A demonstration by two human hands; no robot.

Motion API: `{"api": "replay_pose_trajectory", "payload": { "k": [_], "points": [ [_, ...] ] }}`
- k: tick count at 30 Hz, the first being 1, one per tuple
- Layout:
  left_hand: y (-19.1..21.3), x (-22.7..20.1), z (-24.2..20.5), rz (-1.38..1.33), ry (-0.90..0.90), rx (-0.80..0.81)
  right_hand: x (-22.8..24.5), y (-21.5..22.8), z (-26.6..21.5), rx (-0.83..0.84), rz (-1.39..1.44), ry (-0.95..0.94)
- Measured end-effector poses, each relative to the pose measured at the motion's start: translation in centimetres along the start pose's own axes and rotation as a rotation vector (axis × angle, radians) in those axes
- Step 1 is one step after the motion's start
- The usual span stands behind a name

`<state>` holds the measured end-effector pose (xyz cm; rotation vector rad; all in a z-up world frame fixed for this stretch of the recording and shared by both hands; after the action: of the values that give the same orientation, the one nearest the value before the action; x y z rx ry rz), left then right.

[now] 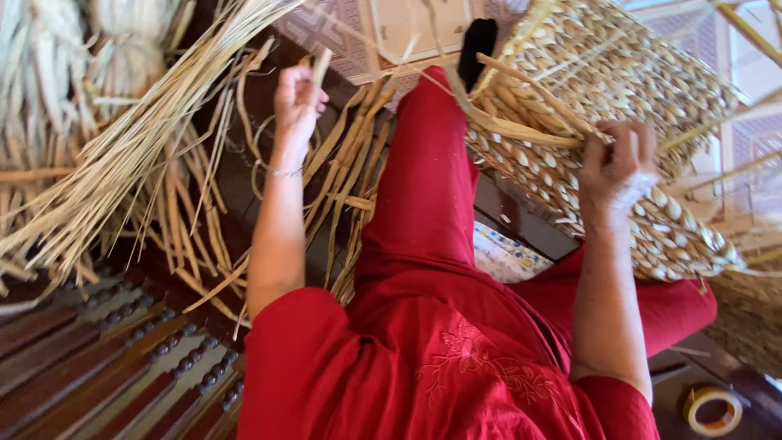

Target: The person weaves dried fibers around a basket frame by hand and trims excess fiber strands using scissors.

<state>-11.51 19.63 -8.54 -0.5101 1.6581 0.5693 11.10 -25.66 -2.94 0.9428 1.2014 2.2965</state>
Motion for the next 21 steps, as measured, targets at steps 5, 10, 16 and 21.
{"api": "replay_pose_trajectory", "payload": {
  "k": [5, 10, 16, 21],
  "points": [
    [-10.1, -12.8, -3.9, 0.719, -0.785, 0.145, 3.0, 1.9, 0.0, -0.011, 0.096, -0.074],
    [-23.4, -14.7, -5.3, 0.707, -1.068, 0.42, 4.5, 3.2, -0.3, -0.013, 0.264, -0.103],
    [-30.8, -10.5, -3.1, 0.624, -1.057, 0.584, 4.4, 3.9, -0.7, 0.016, 0.211, -0.054],
    [-31.6, -9.4, -1.3, 0.624, -0.9, 0.729, 4.6, 3.9, -0.6, 0.011, 0.282, -0.081]
  ]
}}
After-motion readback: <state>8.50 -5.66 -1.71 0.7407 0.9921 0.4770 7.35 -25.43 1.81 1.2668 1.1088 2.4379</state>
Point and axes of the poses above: each hand's wrist, its own z-axis towards the middle knuckle, its own y-axis out of the back of the hand, x = y × z, the point moved 1 cm from there along z, towards the middle knuckle, and after that the axes turned 10 degrees about x, right-handed, at the moved point
